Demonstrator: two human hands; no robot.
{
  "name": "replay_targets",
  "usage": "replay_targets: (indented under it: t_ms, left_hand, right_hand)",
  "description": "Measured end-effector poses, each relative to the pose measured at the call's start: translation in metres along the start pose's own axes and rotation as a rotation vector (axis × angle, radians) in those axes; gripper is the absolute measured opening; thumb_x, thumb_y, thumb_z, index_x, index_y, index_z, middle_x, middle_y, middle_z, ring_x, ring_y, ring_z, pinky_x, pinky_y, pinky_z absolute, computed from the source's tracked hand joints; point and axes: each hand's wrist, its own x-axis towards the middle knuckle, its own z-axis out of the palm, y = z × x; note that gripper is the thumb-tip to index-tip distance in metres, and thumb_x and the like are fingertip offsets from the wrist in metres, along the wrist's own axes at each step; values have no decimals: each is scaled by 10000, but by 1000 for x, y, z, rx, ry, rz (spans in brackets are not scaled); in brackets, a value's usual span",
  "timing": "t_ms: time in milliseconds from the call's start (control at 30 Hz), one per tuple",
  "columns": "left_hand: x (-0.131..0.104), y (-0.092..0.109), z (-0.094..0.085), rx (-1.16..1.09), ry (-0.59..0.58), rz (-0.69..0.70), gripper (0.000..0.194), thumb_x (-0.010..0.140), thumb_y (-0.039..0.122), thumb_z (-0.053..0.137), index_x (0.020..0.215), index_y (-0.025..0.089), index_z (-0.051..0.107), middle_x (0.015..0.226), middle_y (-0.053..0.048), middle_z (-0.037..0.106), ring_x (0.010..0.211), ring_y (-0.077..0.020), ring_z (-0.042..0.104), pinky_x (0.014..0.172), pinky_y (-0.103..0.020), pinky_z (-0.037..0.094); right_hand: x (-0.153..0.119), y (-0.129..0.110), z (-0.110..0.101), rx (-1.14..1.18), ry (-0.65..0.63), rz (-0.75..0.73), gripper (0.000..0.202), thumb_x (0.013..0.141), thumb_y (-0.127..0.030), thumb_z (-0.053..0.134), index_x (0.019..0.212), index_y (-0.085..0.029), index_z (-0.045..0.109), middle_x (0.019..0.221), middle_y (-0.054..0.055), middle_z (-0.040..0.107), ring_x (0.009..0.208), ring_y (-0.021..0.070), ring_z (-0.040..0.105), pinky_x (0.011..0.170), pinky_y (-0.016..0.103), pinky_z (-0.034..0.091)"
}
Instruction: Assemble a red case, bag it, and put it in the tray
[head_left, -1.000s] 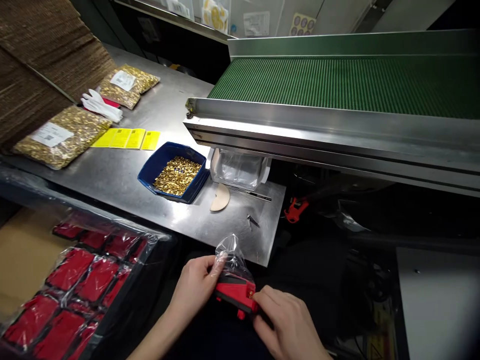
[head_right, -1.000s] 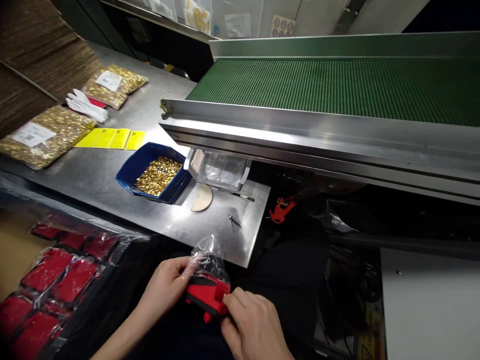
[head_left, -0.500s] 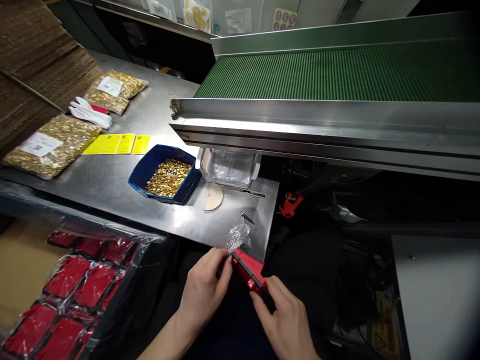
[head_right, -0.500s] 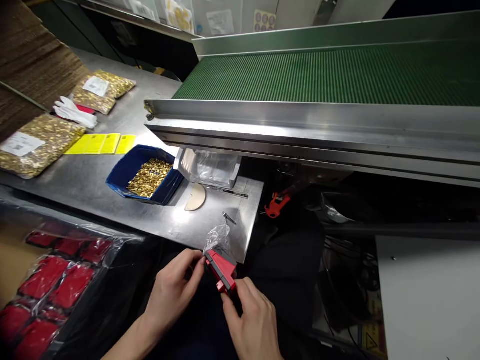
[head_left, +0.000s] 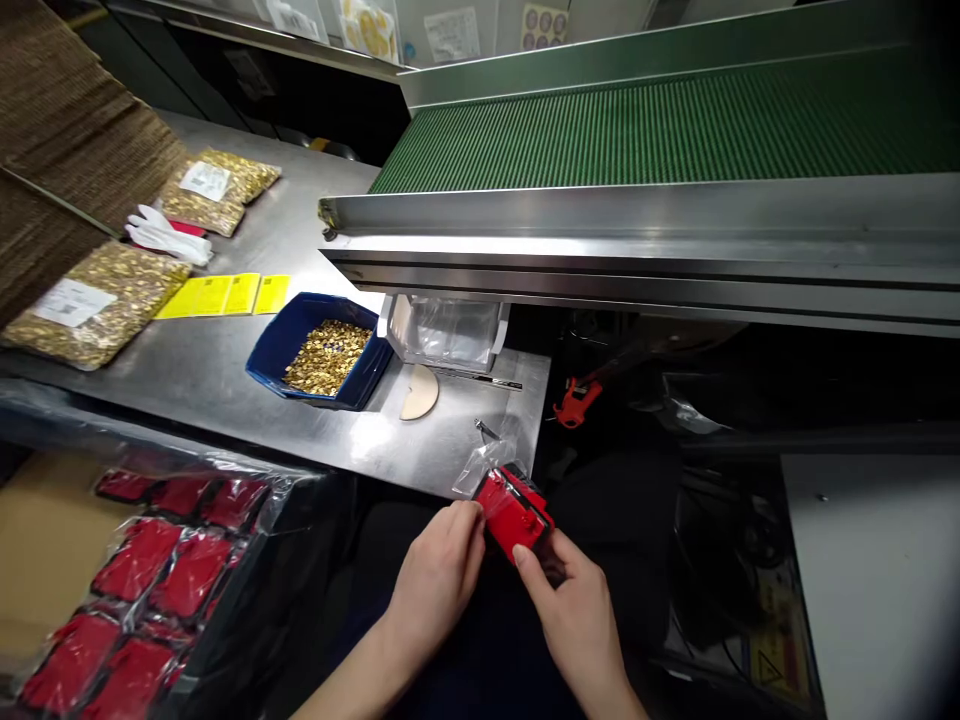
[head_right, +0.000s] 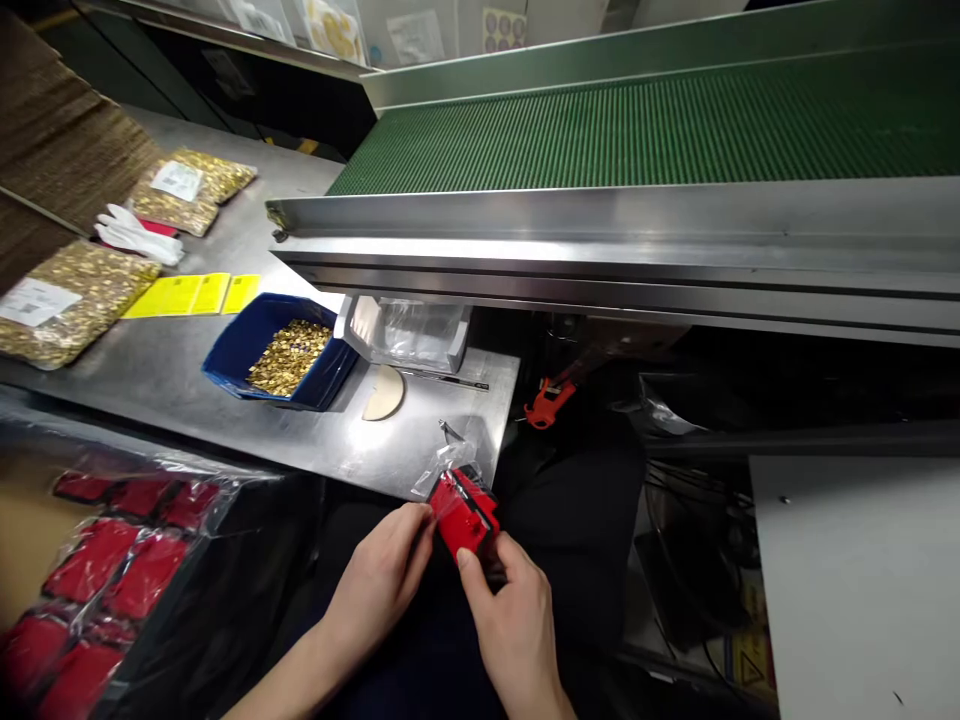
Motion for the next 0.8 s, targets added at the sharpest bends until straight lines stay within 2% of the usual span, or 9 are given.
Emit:
replay_targets:
  t_ms: [133,300,400,500,567,600,667,733,800]
  left_hand:
    - [-1,11,-5,-80,-50,112,161,1061,171,418,1101,219,566,982,-60,655,852,-213,625,750,-338,542]
    - [1,24,-7,-18,6,348,162,1027,111,447,1027,173,597,894,-78,649,798,-220,584,694,-335,509]
    - [-1,29,-1,14,-10,473,155,994,94,477,973,148,621,827,-76,648,729,-215,567,637,-339,497]
    - [-6,35,-1,-15,-56,480,186,978,84,473,951,136,650,813,-83,666,705,-208,581,611,-339,511]
    - [-9,38,-9,-51,-118,425,220,988,97,473,1002,155,685,838,-78,684,740,-209,602,645,-338,540]
    - [-9,39,-17,-61,-153,392,226,992,118,497,1070,178,701,910,-85,704,817,-220,628,710,-349,568]
    - [-6,38,-34,-37,-229,336,319,965,190,621,1271,263,678,1226,-113,692,1136,-297,623,942,-456,581]
    - [-4,32,-49,26,-318,300,636,851,236,796,1432,379,580,1554,-101,509,1444,-420,415,1145,-669,423]
    - [-3,22,-56,26,-409,247,907,735,206,895,1497,476,486,1667,-65,374,1529,-471,281,1192,-787,254]
  right_hand:
    - [7,1,3,60,-83,2,343,973,-472,597,1153,-209,725,1063,91,783,939,255,746,842,308,574]
    - [17,-13,-8,-57,-412,-83,145,879,-201,594,929,-203,730,921,40,780,827,227,724,726,259,522]
    - [24,-20,-11,22,-476,-90,211,868,-160,525,897,-189,732,876,29,776,888,249,725,725,255,512]
    - [28,-23,-11,152,-526,-89,251,876,-169,490,901,-173,739,835,17,755,910,257,703,746,269,520]
    - [29,-24,-11,220,-578,-87,205,865,-191,527,849,-168,729,814,10,734,882,245,680,749,273,518]
    - [29,-24,-12,257,-603,-81,179,869,-218,554,827,-167,720,806,8,721,861,232,666,751,274,515]
    - [30,-22,-13,334,-665,-29,182,878,-313,621,808,-165,700,770,2,682,746,184,615,695,258,503]
    - [32,-17,-14,393,-721,55,263,858,-422,687,806,-164,683,714,-14,622,612,129,517,583,224,453]
    - [35,-10,-14,421,-772,119,342,823,-496,737,830,-159,682,671,-31,573,531,94,426,495,200,366]
